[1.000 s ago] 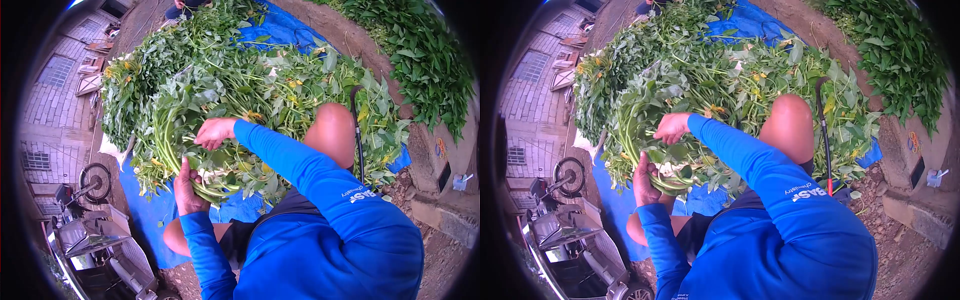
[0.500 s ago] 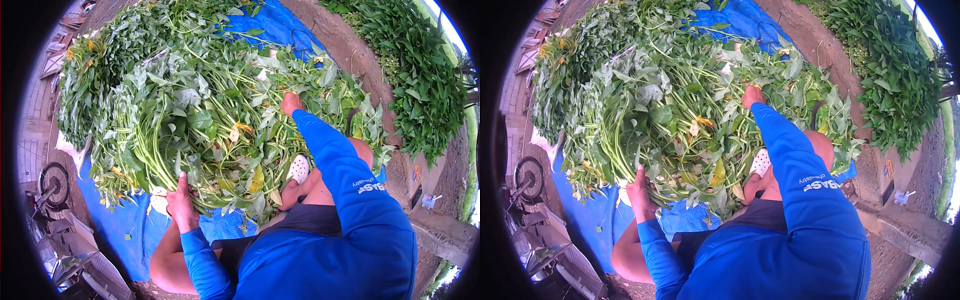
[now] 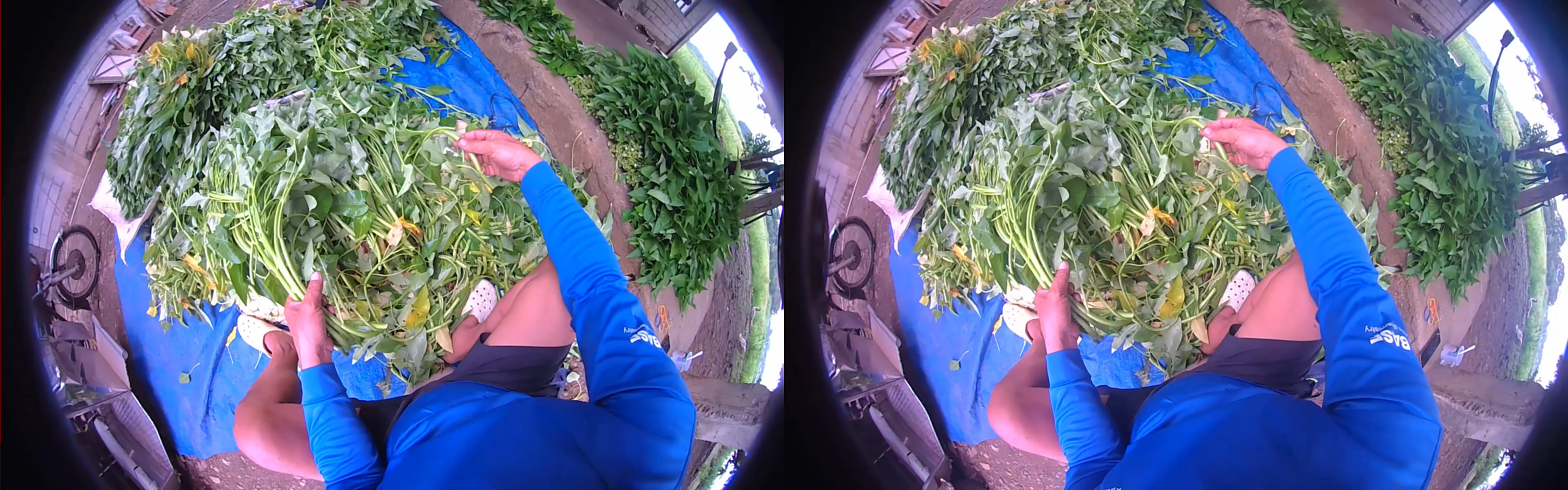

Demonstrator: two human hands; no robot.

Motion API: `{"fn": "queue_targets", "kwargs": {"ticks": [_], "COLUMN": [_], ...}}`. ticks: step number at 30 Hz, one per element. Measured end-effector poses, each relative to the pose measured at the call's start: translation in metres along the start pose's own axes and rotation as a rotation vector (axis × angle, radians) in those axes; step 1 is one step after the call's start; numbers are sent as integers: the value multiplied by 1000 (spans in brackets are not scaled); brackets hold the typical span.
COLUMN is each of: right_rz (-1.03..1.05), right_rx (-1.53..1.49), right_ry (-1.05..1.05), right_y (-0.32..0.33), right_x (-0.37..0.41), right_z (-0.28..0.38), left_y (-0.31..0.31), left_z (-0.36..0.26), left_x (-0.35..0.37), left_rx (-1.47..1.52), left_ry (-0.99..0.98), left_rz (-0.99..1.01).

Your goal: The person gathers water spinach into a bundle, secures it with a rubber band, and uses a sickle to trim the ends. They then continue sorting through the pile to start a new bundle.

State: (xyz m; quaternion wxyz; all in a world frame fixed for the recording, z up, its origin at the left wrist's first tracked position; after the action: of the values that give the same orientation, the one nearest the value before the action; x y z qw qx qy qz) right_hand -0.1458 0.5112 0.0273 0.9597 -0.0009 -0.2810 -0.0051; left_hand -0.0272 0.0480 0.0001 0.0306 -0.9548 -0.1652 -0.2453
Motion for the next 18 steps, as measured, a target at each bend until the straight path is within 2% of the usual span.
{"fn": "queue_targets", "kwargs": {"ticks": [2,3,4,6,8,10,18], "right_rz": [65,97,-1,94,131,194,10], "right_rx": [-130,-84,-160,-364,-443,-530,-221], "right_ry": [-53,57,209,227,258,344,385], "right_y": [-8,-9,-28,-36,-39,-51,-119], "right_x": [24,38,58,80,92,106,132], "right_z": [6,10,17,12,-10,-2,-32], "left_y": [2,3,1,3,7,5,2], "left_z": [3,8,3,6,13,6,19], "left_x": [1,-3,1,1,0,2,-3], "left_rx": [-7,2,49,92,45,89,177], "left_ry": [-13,-23,-8,6,4,-1,29], "left_rz": [-11,-19,-1,16,21,15,12]}}
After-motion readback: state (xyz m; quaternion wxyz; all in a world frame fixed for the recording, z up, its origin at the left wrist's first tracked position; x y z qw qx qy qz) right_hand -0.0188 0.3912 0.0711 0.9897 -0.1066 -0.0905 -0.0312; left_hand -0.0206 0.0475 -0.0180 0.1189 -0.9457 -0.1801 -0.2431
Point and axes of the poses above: each hand's wrist, its own x-axis away from the middle knuckle, its own y-axis out of the back of the hand, z = x × y, the point moved 1 cm from there along -x, towards the middle knuckle, and after that the axes turned 4 degrees about -z, right-handed, at the moved point
